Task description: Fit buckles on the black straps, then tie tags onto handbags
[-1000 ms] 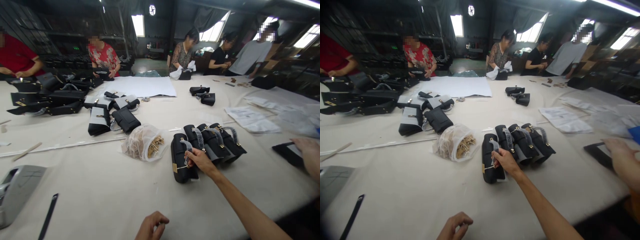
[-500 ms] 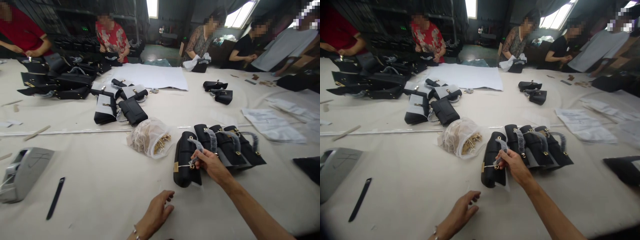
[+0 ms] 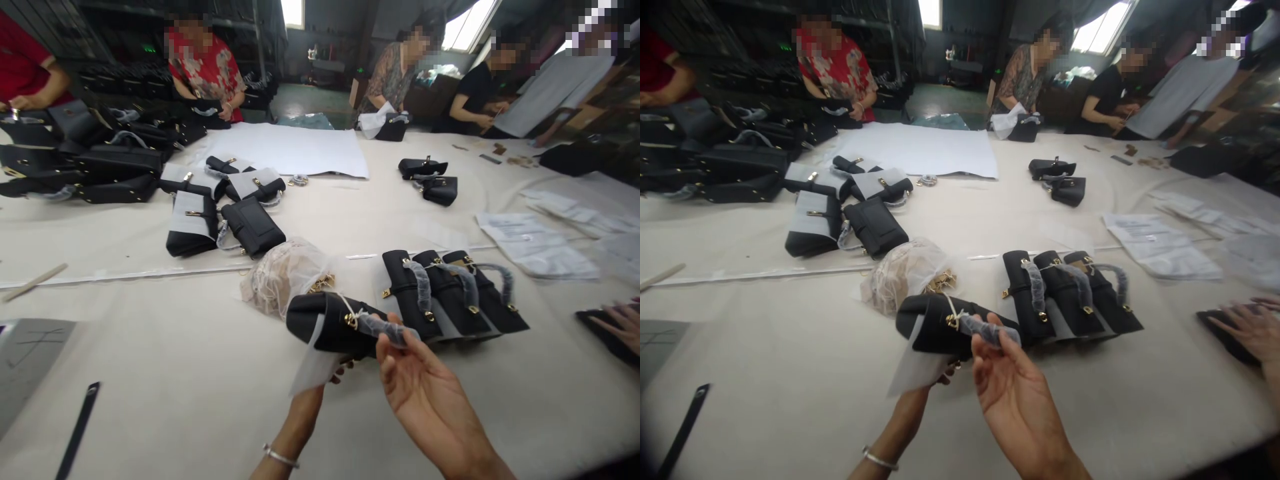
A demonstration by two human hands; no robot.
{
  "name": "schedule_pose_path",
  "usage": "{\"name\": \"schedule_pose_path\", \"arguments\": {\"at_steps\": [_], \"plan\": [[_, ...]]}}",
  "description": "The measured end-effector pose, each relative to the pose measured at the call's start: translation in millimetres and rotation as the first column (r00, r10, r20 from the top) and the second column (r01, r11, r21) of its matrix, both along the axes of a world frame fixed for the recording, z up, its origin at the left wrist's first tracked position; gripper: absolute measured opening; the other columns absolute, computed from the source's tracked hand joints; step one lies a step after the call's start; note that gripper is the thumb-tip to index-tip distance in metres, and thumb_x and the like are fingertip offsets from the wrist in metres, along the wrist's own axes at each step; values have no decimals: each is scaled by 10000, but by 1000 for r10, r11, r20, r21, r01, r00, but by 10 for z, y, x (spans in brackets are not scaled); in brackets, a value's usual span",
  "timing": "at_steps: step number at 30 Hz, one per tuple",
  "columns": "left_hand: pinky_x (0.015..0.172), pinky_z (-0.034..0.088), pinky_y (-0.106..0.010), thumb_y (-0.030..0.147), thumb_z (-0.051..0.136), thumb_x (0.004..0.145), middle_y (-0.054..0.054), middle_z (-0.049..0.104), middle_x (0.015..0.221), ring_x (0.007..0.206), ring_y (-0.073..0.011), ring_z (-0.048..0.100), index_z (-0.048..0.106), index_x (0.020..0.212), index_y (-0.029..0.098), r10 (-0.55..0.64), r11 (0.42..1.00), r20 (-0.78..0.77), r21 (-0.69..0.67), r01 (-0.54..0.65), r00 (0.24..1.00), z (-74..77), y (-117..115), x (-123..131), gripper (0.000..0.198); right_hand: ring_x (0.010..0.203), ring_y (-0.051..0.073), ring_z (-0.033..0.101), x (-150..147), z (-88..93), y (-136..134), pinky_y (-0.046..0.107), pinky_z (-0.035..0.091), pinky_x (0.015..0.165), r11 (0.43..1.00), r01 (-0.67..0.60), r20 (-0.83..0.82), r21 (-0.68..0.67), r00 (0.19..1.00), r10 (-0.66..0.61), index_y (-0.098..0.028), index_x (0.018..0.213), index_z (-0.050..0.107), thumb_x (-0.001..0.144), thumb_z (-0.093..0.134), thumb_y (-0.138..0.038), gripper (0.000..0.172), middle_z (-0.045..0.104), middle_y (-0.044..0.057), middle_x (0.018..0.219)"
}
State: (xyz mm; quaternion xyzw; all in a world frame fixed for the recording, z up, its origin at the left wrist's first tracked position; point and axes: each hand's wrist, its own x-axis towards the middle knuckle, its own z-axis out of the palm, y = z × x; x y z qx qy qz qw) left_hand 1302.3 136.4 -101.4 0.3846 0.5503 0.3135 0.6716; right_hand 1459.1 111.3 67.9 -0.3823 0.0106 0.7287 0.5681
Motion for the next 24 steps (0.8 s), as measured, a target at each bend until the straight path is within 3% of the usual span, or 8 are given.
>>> {"name": "schedule_pose_path", "arguments": {"at_steps": [5,9,13,16,18,20,22,24], "plan": [[705,567,-359,517,459,900,-96,700,832,736,-210,652,655,1036,130,36,987,39,158,-41,999,289,346,186,454,1082,153,652,221,-234,447,217,603,819,978,207,39,33,977,-208,-289,1005,688,772,745,-230,247,718,3,1053],[985,512,-435,554,438,913,-195,481,1423,1199,-266,575,369,1399,150,120,953,80,271,-138,989,230,459,430,636,1071,187,651,285,-471,624,304,605,847,948,305,187,87,930,-316,-269,941,673,750,762,-247,212,698,9,1078],[1171,322,-476,611,544,831,-250,167,1596,1469,-331,258,125,1494,103,139,968,-128,224,-108,982,-192,164,649,935,985,242,681,387,-455,356,326,603,694,990,-100,411,100,910,50,-251,1034,689,741,803,-381,340,690,58,1145],[1122,410,-429,616,503,848,-205,101,1625,1474,-315,252,7,1514,158,122,979,-135,179,-97,983,-493,-120,741,948,655,237,671,778,-352,110,343,541,527,952,-306,836,-36,512,196,-204,975,735,785,703,-575,419,730,106,878],[1123,412,-411,591,475,874,-182,120,1629,1467,-295,277,-29,1519,181,95,984,-86,159,-81,992,-589,-193,783,915,757,270,675,1265,-328,95,397,561,696,992,-121,998,38,58,-31,-223,961,735,797,654,-602,420,732,109,907],[1175,335,-422,562,477,888,-167,161,1626,1467,-280,281,-20,1528,184,48,985,-54,168,-39,997,-599,-130,827,894,1026,325,636,1901,-380,224,461,484,959,972,61,926,228,-322,-197,-240,1054,697,817,591,-590,436,694,112,1138],[1214,245,-443,546,503,885,-155,184,1624,1474,-278,262,12,1538,182,-4,979,-66,202,17,998,-555,53,884,894,1155,371,569,2580,-513,443,520,412,1042,948,177,885,266,-435,-167,-210,1202,626,779,541,-622,596,603,133,1318],[1226,193,-464,555,540,863,-160,181,1623,1481,-294,236,53,1543,161,-57,971,-93,226,77,994,-491,303,957,925,1259,419,492,3171,-692,666,555,344,1091,968,241,961,67,-278,2,-155,1248,585,695,550,-661,750,520,185,1413]]}}
